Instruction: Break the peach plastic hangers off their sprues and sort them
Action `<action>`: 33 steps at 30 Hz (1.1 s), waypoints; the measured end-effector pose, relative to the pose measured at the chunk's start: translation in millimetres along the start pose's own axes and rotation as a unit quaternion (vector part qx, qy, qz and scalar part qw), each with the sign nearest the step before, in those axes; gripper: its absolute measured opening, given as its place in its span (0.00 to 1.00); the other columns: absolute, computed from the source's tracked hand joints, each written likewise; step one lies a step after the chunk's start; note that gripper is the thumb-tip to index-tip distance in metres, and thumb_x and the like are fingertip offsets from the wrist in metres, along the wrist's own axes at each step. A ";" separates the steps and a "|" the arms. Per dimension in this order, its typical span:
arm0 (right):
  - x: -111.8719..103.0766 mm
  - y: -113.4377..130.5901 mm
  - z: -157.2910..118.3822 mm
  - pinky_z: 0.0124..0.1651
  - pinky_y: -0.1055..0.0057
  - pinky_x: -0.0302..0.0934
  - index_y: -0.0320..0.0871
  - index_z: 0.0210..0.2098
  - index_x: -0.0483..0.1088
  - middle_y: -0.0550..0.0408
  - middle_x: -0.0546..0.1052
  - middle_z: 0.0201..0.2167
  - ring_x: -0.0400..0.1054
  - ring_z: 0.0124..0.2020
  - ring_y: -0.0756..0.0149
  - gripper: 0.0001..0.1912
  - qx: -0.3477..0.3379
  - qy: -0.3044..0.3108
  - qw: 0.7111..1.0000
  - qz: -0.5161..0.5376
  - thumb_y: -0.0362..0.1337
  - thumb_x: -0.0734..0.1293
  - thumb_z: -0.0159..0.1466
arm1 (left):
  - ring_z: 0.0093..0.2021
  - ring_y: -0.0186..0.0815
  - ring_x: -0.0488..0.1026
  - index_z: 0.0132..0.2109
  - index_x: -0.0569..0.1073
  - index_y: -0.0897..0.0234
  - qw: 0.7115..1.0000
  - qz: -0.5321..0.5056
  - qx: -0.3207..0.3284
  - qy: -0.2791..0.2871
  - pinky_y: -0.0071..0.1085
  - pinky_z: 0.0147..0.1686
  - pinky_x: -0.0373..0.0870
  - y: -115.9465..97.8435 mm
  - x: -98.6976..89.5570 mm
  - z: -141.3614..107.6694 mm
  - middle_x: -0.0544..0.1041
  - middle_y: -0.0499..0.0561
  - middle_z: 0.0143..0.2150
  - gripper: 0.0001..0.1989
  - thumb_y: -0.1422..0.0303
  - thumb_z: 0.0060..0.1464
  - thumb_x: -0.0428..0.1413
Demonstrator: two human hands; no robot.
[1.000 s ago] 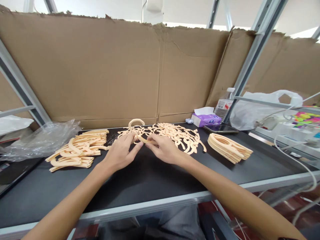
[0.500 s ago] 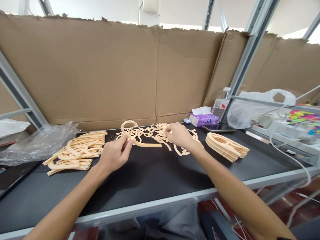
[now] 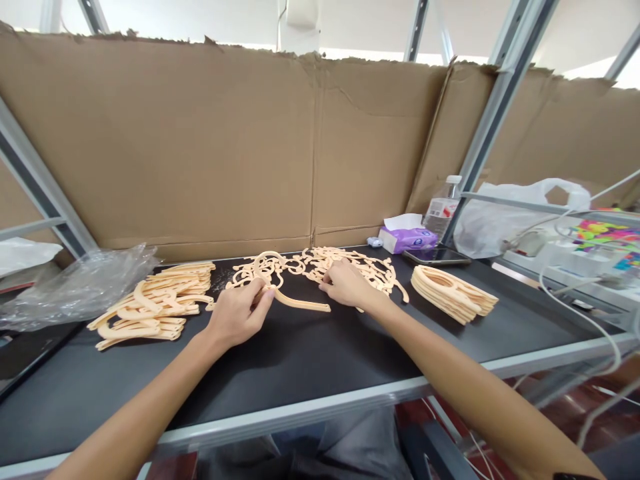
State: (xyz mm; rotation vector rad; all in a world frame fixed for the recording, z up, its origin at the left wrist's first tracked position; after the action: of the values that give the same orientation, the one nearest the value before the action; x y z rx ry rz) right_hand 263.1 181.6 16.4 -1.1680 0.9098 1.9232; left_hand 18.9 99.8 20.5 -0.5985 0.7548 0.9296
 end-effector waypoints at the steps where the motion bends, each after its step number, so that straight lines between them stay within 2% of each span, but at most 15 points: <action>1: 0.8 0.6 -0.2 0.41 0.63 0.58 0.42 0.18 0.72 0.46 0.75 0.24 0.68 0.36 0.56 0.14 0.001 -0.006 1.000 0.004 0.32 0.68 0.60 | 0.21 0.33 0.68 0.30 0.60 0.59 1.000 -0.002 -0.004 -0.002 0.29 0.26 0.57 0.9 0.4 -0.1 0.67 0.44 0.20 0.15 0.60 0.65 0.44; 6: 1.4 4.6 -0.9 0.45 0.62 0.57 0.41 0.21 0.70 0.42 0.76 0.32 0.67 0.42 0.54 0.13 -0.002 -0.036 0.999 -0.011 0.30 0.65 0.62 | 0.21 0.33 0.68 0.29 0.60 0.59 1.000 0.003 -0.015 -0.013 0.29 0.25 0.56 5.2 4.5 -0.2 0.67 0.43 0.19 0.14 0.62 0.64 0.45; 9: -0.5 4.6 0.5 0.44 0.64 0.57 0.41 0.23 0.69 0.41 0.77 0.33 0.68 0.40 0.56 0.14 -0.009 -0.035 0.999 -0.011 0.31 0.62 0.64 | 0.21 0.34 0.69 0.28 0.58 0.59 0.999 0.017 -0.029 -0.020 0.29 0.26 0.56 7.6 8.8 0.0 0.67 0.43 0.19 0.15 0.60 0.63 0.46; 13: -3.2 3.7 3.4 0.37 0.68 0.55 0.42 0.28 0.68 0.48 0.76 0.31 0.67 0.33 0.62 0.12 0.016 -0.051 0.993 0.103 0.33 0.58 0.67 | 0.22 0.35 0.69 0.27 0.56 0.59 0.998 0.035 -0.047 -0.016 0.29 0.27 0.56 9.6 14.8 -0.4 0.67 0.43 0.19 0.17 0.57 0.61 0.49; 19: -5.5 12.0 2.5 0.36 0.70 0.55 0.44 0.31 0.65 0.57 0.72 0.27 0.65 0.30 0.66 0.09 0.030 -0.069 0.963 0.258 0.39 0.58 0.66 | 0.21 0.34 0.68 0.26 0.54 0.59 0.994 0.053 -0.090 -0.013 0.29 0.26 0.55 10.8 14.1 1.0 0.66 0.43 0.18 0.21 0.52 0.59 0.50; 23: -7.0 17.2 -0.4 0.33 0.71 0.53 0.43 0.37 0.66 0.60 0.69 0.26 0.62 0.28 0.67 0.14 0.038 -0.057 0.967 0.244 0.48 0.65 0.61 | 0.21 0.34 0.68 0.27 0.56 0.59 0.985 0.073 -0.152 -0.015 0.28 0.25 0.53 13.9 10.7 4.1 0.68 0.43 0.20 0.21 0.49 0.56 0.52; 29: -1.1 15.9 -0.3 0.35 0.71 0.54 0.44 0.52 0.68 0.58 0.72 0.27 0.64 0.30 0.66 0.20 0.025 -0.055 0.976 0.209 0.45 0.64 0.63 | 0.24 0.38 0.71 0.27 0.59 0.59 0.978 0.100 -0.182 -0.004 0.29 0.26 0.52 17.2 10.1 5.1 0.70 0.46 0.20 0.21 0.47 0.55 0.51; 31: -1.0 15.7 -0.1 0.36 0.70 0.54 0.44 0.51 0.69 0.56 0.73 0.29 0.65 0.31 0.65 0.18 0.005 -0.070 0.978 0.198 0.45 0.63 0.65 | 0.25 0.40 0.72 0.27 0.60 0.58 0.978 0.105 -0.180 -0.003 0.29 0.26 0.52 17.7 10.4 5.2 0.71 0.47 0.20 0.21 0.48 0.55 0.51; 33: -2.8 16.2 -0.3 0.36 0.70 0.54 0.43 0.42 0.72 0.55 0.73 0.29 0.65 0.31 0.65 0.14 -0.020 -0.085 0.980 0.179 0.44 0.60 0.67 | 0.25 0.41 0.72 0.27 0.60 0.58 0.978 0.104 -0.180 0.000 0.30 0.25 0.52 18.3 10.4 5.7 0.72 0.47 0.21 0.21 0.48 0.56 0.51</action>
State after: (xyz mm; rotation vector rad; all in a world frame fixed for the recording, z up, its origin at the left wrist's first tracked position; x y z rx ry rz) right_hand 250.7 172.5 22.2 -0.8871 1.0457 2.2985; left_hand 8.7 117.7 13.3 -0.8465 0.6609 1.2752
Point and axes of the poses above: each hand's wrist, its own z-axis towards the middle knuckle, its own x-axis out of the palm, y = z × x, the point moved 1 cm from there along z, towards the middle knuckle
